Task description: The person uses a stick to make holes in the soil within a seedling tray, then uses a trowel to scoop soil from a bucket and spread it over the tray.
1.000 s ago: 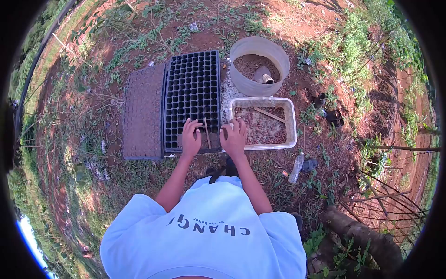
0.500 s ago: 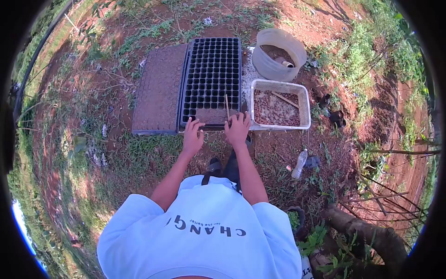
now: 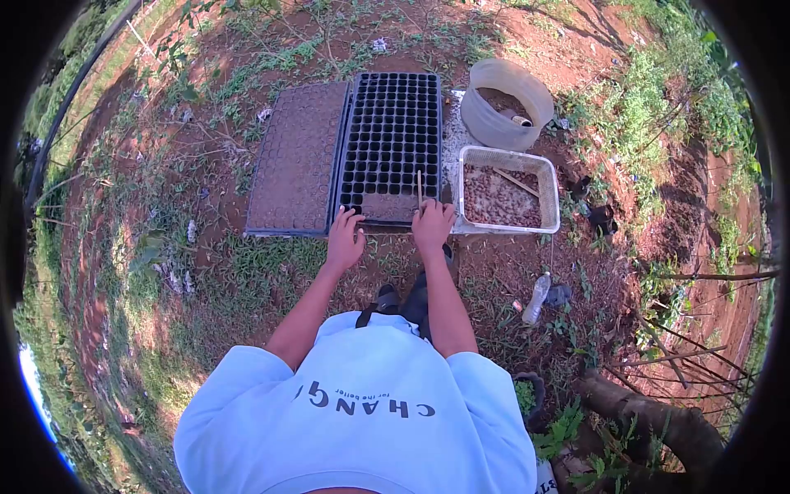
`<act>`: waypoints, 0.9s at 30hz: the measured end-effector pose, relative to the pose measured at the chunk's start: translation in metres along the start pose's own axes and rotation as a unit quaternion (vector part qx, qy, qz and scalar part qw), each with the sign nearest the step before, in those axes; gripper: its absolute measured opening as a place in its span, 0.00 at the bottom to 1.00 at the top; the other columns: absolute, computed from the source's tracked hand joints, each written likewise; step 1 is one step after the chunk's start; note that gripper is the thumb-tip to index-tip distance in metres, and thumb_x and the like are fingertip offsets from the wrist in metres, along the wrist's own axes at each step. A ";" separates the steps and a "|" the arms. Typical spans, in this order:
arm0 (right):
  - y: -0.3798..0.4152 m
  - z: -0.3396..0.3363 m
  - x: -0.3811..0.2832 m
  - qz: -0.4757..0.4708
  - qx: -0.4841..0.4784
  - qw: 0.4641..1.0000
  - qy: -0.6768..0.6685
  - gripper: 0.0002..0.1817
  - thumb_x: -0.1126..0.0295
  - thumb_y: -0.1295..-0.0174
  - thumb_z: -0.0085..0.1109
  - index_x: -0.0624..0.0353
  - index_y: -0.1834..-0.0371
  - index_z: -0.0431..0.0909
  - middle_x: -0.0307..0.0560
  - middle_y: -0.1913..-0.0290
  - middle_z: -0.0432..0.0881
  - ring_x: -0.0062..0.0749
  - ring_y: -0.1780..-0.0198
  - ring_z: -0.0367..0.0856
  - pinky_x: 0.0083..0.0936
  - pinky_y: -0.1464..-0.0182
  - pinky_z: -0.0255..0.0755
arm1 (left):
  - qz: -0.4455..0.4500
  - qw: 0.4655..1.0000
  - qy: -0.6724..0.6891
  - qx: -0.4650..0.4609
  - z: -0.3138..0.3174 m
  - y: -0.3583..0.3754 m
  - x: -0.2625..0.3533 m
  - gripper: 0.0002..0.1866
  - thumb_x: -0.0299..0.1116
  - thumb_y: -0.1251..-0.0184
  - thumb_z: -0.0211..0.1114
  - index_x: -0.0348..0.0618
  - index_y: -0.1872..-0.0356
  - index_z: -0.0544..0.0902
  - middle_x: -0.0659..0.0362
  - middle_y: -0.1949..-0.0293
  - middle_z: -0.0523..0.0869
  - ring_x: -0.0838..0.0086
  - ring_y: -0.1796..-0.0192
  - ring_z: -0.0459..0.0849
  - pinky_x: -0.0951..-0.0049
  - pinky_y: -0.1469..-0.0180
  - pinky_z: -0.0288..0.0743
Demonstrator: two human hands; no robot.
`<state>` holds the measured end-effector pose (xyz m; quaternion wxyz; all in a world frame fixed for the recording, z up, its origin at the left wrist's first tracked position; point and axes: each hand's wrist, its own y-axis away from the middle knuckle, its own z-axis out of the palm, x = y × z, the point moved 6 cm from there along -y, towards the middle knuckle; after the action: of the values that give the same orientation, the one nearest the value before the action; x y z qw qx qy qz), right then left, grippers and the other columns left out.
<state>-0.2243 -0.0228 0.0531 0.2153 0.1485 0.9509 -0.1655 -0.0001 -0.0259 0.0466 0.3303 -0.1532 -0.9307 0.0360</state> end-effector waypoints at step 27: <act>0.008 0.012 0.000 0.037 0.013 0.999 0.022 0.13 0.69 0.47 0.63 0.54 0.57 0.81 0.47 0.57 0.80 0.47 0.47 0.70 0.43 0.42 0.64 | 0.036 0.991 -0.128 -0.007 -0.015 -0.006 -0.004 0.31 0.26 0.39 0.58 0.57 0.32 0.71 0.47 0.30 0.63 0.47 0.25 0.56 0.48 0.29 0.57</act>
<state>-0.2171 -0.0199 0.0406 0.1984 0.1897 0.9471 -0.1663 0.0107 -0.0337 0.0563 0.2063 -0.1829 -0.9594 0.0603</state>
